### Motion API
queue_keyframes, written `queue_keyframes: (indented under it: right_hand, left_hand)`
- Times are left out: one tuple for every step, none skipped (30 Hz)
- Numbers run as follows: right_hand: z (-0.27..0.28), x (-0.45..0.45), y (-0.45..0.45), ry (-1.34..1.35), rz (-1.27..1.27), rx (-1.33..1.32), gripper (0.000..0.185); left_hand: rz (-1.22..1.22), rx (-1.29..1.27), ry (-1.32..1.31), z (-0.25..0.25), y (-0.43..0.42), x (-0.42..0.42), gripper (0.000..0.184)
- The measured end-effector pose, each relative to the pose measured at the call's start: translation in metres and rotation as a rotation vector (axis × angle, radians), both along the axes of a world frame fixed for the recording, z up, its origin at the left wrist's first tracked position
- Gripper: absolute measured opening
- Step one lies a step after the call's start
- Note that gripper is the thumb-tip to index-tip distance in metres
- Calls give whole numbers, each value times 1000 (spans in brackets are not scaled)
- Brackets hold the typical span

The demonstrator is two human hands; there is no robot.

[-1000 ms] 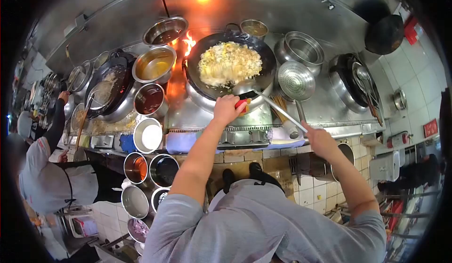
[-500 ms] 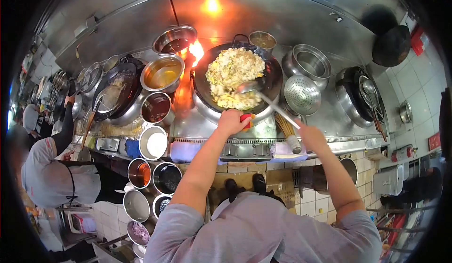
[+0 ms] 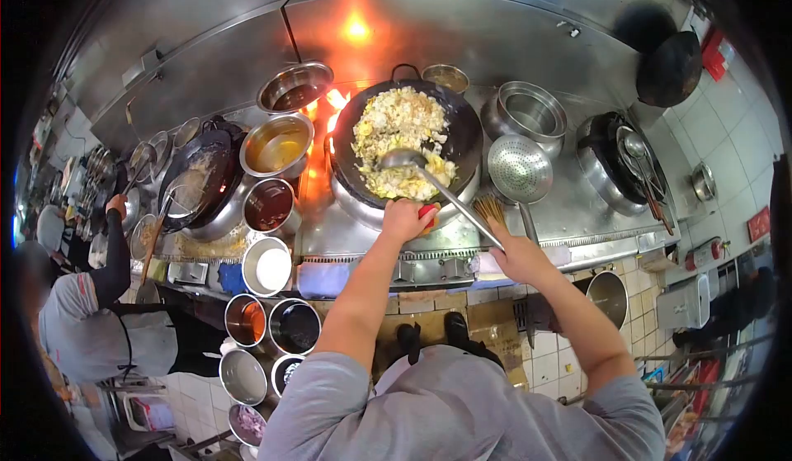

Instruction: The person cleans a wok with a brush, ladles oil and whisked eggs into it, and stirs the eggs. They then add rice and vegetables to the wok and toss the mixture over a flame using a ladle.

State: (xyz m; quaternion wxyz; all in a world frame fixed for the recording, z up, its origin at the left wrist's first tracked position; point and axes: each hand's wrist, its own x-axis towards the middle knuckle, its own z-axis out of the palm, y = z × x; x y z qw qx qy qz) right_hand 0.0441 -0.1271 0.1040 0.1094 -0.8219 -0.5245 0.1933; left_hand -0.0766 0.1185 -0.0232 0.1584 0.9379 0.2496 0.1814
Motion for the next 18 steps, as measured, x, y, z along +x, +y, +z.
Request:
queue_keyframes:
  right_hand:
    - [20, -8, -14, 20, 10, -57, 58]
    - [41, -8, -29, 35, 26, -112, 61]
    - [69, 0, -47, 40, 100, -55, 62]
    - [99, 8, -68, 52, 174, -4, 64]
    - [133, 12, -83, 38, 239, -84, 64]
    - [154, 13, -84, 28, 272, -121, 65]
    - [176, 13, -84, 18, 306, -158, 65]
    - [187, 8, -77, 46, 253, -300, 65]
    - [192, 4, -69, 76, 198, -445, 65]
    - [173, 6, -57, 20, 204, -449, 64]
    - [143, 13, -46, 13, 239, -325, 64]
    - [108, 20, -35, 6, 274, -203, 63]
    - [73, 19, -19, -65, 243, -164, 63]
    - [46, 15, -1, -138, 211, -120, 63]
    - [28, 13, 11, -142, 207, -115, 63]
    - [14, 10, 20, -143, 188, -42, 63]
    - [7, 4, 23, -139, 170, 27, 62]
    - [11, -4, 22, -142, 176, 27, 62]
  left_hand:
    - [36, -22, 5, -4, -3, 3, 45]
    - [34, -21, 7, 3, -10, 0, 45]
    - [8, -34, -11, 23, -21, -7, 46]
    - [-17, -52, -23, 43, -34, -18, 46]
    - [-14, -55, -22, 67, -47, -31, 46]
    - [-43, 7, -44, 95, -59, -44, 46]
    - [-73, 68, -66, 114, -66, -52, 46]
    - [-105, 111, -173, 121, -68, -55, 45]
    - [-106, 105, -172, 119, -66, -50, 45]
    - [-80, 100, -169, 113, -60, -41, 44]
    - [-54, 100, -171, 104, -53, -30, 43]
    - [-55, 91, -96, 75, -46, -20, 41]
    - [-55, 91, -97, 44, -50, -15, 41]
    - [-15, 86, -158, 15, -61, -16, 39]
    - [23, 83, -220, -3, -73, -20, 37]
    - [1, 76, -167, -13, -86, -32, 36]
    - [-18, 65, -110, -22, -100, -47, 36]
    - [-72, 63, -129, -20, -109, -62, 35]
